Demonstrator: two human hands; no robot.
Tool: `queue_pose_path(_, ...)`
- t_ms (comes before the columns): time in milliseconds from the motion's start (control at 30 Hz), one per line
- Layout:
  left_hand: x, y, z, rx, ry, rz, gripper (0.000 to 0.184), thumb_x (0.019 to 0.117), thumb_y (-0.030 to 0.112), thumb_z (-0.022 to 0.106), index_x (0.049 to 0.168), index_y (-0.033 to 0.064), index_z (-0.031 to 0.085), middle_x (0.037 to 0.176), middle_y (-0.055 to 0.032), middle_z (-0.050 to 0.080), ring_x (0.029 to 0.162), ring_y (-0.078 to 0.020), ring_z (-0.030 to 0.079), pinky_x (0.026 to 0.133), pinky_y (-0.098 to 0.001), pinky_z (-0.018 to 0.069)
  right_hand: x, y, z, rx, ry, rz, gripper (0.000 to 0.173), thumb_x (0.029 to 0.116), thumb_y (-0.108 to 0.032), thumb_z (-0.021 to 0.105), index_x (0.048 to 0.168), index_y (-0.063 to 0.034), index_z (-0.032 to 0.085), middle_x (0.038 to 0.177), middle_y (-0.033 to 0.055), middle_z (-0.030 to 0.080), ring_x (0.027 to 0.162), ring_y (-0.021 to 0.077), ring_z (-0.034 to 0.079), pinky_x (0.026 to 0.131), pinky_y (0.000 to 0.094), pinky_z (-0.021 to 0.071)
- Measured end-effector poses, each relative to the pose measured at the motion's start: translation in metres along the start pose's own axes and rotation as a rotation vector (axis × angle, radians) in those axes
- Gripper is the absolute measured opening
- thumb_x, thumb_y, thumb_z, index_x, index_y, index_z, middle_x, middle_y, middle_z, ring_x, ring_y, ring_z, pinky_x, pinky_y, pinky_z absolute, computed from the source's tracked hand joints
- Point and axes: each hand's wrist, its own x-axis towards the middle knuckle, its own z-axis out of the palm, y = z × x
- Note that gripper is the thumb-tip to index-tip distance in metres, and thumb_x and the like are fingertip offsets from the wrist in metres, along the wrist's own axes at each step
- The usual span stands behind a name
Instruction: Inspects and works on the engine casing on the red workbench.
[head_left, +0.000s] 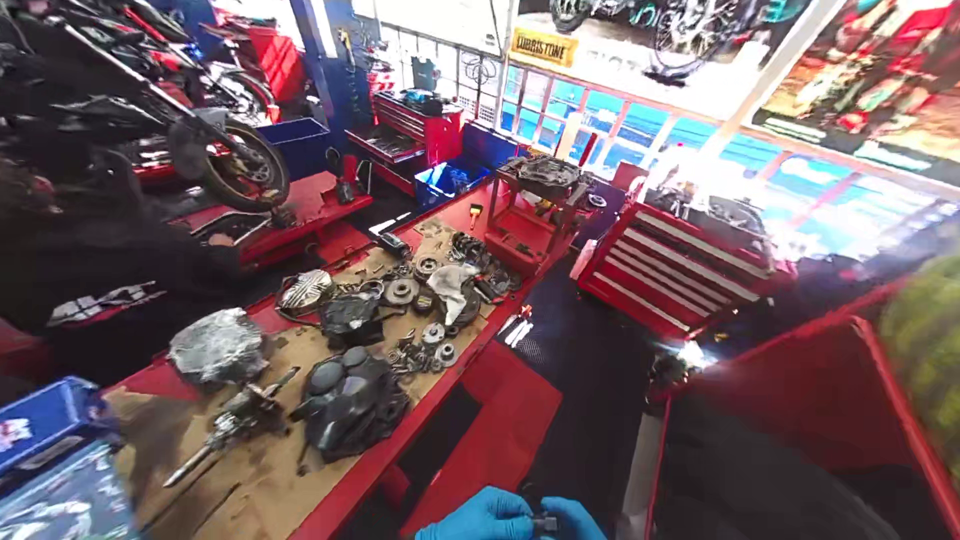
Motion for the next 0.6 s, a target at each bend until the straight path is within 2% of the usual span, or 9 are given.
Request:
queue_pose_path(100,0.102,0.036,-0.024,-0.051,0.067,0.012,0.033,0.1087,0.023,0.045,0.106,-0.001,0.069,0.094,-0.004,0.073,0.088,-0.0112,0.068,0.087,-0.0342,0.0564,0.119,-0.004,-0.072,-0.015,-0.137,-0.068,0.023,0.0889,0.0,0.072,0.112,0.0005,0.072,0.11,0.0059,0.072,0.102,0.0114,0.068,0.093,0.0306,0.0584)
queue_pose_path(167,0.149,0.067,-0.042,-0.039,0.189,0.002,0.036,0.1093,0.023,0.042,0.109,-0.0016,0.068,0.097,-0.0059,0.074,0.091,-0.0134,0.069,0.09,-0.0366,0.0564,0.203,-0.019,-0.103,-0.059,-0.251,-0.085,0.02,0.0907,0.001,0.069,0.11,0.0009,0.072,0.108,0.006,0.072,0.101,0.0111,0.068,0.094,0.031,0.0573)
queue_pose_path(267,0.212,0.1,-0.077,0.031,0.358,-0.011,0.038,0.1097,0.023,0.042,0.115,-0.0035,0.068,0.103,-0.0105,0.074,0.097,-0.0177,0.07,0.095,-0.0409,0.0554,0.335,-0.034,-0.16,-0.057,-0.335,-0.133,0.019,0.0939,-0.001,0.066,0.112,-0.0016,0.071,0.108,0.0072,0.075,0.098,0.0163,0.072,0.09,0.0353,0.0609)
queue_pose_path(333,0.257,0.106,-0.108,0.058,0.461,-0.02,0.035,0.1085,0.023,0.046,0.115,-0.0018,0.069,0.103,-0.0098,0.075,0.097,-0.0174,0.071,0.094,-0.0408,0.0556,0.426,-0.033,-0.198,-0.054,-0.317,-0.17,0.02,0.0944,-0.003,0.066,0.114,-0.003,0.07,0.108,0.0088,0.075,0.096,0.0212,0.073,0.087,0.0386,0.0628)
queue_pose_path(433,0.33,0.108,-0.156,0.045,0.557,-0.005,0.031,0.1071,0.02,0.049,0.115,-0.0009,0.07,0.103,-0.009,0.075,0.097,-0.0165,0.071,0.094,-0.0392,0.0568,0.542,-0.014,-0.247,-0.077,-0.233,-0.158,0.026,0.0949,-0.001,0.064,0.12,-0.0001,0.067,0.11,0.0127,0.074,0.098,0.0269,0.074,0.087,0.0414,0.0639)
queue_pose_path(533,0.412,0.123,-0.205,0.059,0.599,0.038,0.028,0.1063,0.019,0.051,0.115,0.001,0.071,0.103,-0.0076,0.075,0.098,-0.0152,0.071,0.093,-0.0381,0.0576,0.645,-0.006,-0.276,-0.11,-0.159,-0.089,0.031,0.0945,0.003,0.06,0.125,0.0032,0.061,0.11,0.0144,0.074,0.099,0.0279,0.074,0.087,0.0417,0.0638)
queue_pose_path(600,0.46,0.143,-0.226,0.129,0.64,0.091,0.026,0.1047,0.021,0.055,0.115,0.0044,0.073,0.106,-0.0051,0.076,0.099,-0.0131,0.071,0.093,-0.0371,0.058,0.713,-0.015,-0.287,-0.165,-0.195,-0.093,0.03,0.094,0.002,0.06,0.124,0.0036,0.059,0.11,0.0144,0.075,0.098,0.0285,0.074,0.087,0.043,0.0639)
